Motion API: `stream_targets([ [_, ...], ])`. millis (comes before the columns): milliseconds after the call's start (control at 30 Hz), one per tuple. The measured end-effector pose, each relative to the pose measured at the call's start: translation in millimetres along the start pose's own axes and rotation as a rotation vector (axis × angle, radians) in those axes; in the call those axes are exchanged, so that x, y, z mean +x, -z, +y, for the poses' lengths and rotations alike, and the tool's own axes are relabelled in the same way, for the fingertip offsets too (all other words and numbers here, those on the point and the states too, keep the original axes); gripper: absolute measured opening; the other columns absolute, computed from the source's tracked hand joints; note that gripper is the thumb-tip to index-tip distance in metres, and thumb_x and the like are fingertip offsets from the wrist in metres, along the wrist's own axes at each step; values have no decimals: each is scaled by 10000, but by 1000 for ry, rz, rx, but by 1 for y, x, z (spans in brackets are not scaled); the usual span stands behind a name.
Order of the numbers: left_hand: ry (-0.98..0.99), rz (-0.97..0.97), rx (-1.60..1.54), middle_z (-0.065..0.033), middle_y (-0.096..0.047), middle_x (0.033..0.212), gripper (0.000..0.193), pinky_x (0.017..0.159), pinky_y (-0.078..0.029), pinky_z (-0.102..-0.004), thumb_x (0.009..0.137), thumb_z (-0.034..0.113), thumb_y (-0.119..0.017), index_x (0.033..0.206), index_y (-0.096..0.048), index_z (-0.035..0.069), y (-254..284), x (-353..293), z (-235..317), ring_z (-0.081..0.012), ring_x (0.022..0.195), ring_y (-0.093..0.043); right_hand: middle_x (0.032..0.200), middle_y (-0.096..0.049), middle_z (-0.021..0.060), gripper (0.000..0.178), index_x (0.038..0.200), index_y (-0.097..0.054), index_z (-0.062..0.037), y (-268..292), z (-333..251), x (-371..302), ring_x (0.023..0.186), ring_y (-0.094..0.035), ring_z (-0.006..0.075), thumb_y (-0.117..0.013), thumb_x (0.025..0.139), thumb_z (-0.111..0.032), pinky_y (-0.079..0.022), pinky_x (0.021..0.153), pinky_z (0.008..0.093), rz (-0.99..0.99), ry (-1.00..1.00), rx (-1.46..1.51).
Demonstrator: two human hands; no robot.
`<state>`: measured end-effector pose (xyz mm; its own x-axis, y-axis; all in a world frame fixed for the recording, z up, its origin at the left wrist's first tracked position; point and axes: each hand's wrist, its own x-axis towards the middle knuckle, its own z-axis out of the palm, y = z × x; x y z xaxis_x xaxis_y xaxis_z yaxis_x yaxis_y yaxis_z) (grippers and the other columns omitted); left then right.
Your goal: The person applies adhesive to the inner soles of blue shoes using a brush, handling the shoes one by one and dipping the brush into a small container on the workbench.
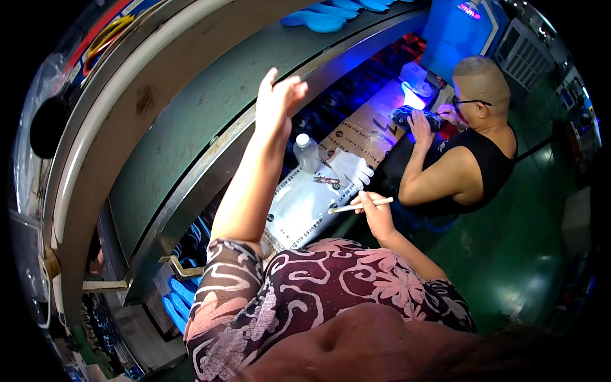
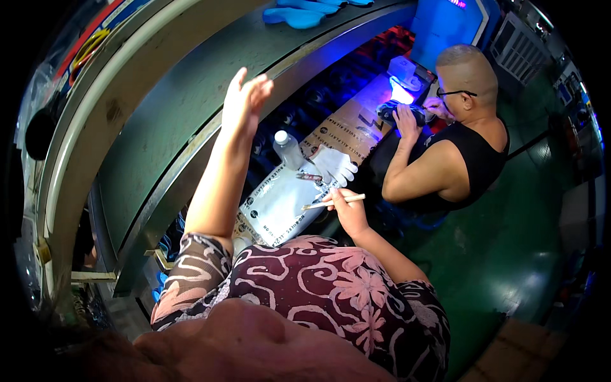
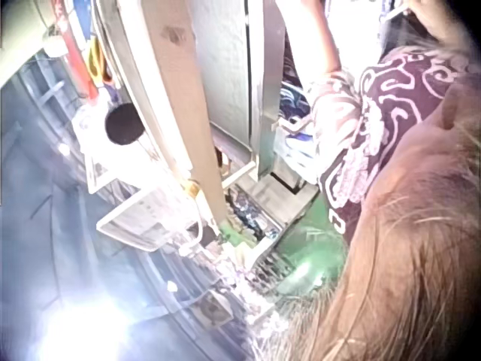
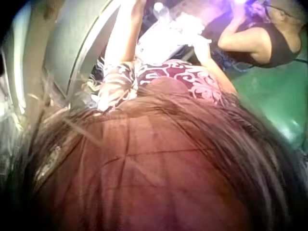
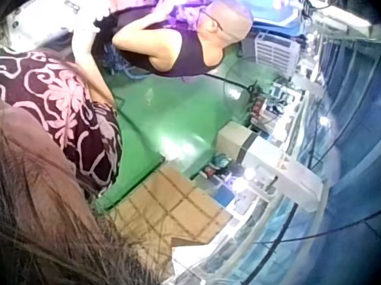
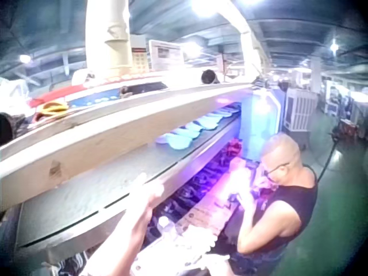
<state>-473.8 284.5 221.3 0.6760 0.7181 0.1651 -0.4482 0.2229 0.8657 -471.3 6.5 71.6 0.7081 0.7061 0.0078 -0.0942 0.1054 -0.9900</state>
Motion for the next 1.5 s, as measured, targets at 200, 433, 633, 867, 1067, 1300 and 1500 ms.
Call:
stream_targets([
  [200, 231, -101, 434, -78, -589, 813, 425, 640, -487, -250, 879, 187, -568, 1242, -433, 11, 116, -156, -17, -143, 703, -585, 686, -578, 54, 313, 773, -603, 12, -1, 14, 1, 626, -518, 104, -469, 932, -222, -427, 613, 229, -61, -35, 56],
  [433, -24, 823, 1335, -142, -608, 892, 157, 734, -458, -311, 775, 40, -550, 912, -580, -31, 348, -456, -51, -223, 790, -572, 684, -590, 50, 292, 789, -614, 26, -23, 30, 9, 608, -523, 94, -475, 923, -193, -429, 584, 224, -261, -33, 73],
  [633, 345, 1685, 1715, -245, -561, 995, 387, 814, -424, -446, 711, 156, -586, 1044, -543, -35, 376, -551, -18, -398, 903, -532, 696, -606, 50, 308, 776, -622, 14, -41, 10, 11, 605, -530, 94, -488, 918, -224, -444, 586, 229, -402, -19, 74],
  [867, 592, 1659, 687, -253, -586, 1017, 509, 795, -447, -456, 741, 395, -623, 1039, -567, -15, 362, -526, -21, -397, 905, -574, 697, -606, 44, 333, 758, -628, 1, -33, 4, 12, 610, -537, 97, -502, 913, -267, -452, 595, 233, -475, -76, -11],
  [1067, 754, 1603, 1552, -215, -628, 947, 469, 804, -457, -441, 757, 440, -576, 968, -626, 24, 382, -565, -15, -385, 900, -584, 701, -604, 42, 330, 759, -628, -1, -36, -2, 12, 625, -538, 98, -495, 917, -259, -449, 601, 232, -497, -53, -27],
  [1300, 940, 1462, 1448, -290, -554, 1096, 828, 922, -410, -403, 654, 564, -672, 1113, -512, -107, 414, -533, -4, -402, 1037, -532, 724, -609, 49, 326, 779, -622, 8, -33, 13, 12, 641, -542, 102, -490, 916, -257, -460, 627, 236, -446, -105, -15],
  [1500, 663, 1574, 889, -140, -558, 695, 452, 335, -367, -300, 692, 287, -720, 844, -490, -71, 449, -532, -18, -193, 443, -485, 746, -613, 67, 313, 794, -633, 18, -29, 21, 11, 649, -544, 117, -478, 916, -225, -454, 642, 241, -444, -108, -50],
])
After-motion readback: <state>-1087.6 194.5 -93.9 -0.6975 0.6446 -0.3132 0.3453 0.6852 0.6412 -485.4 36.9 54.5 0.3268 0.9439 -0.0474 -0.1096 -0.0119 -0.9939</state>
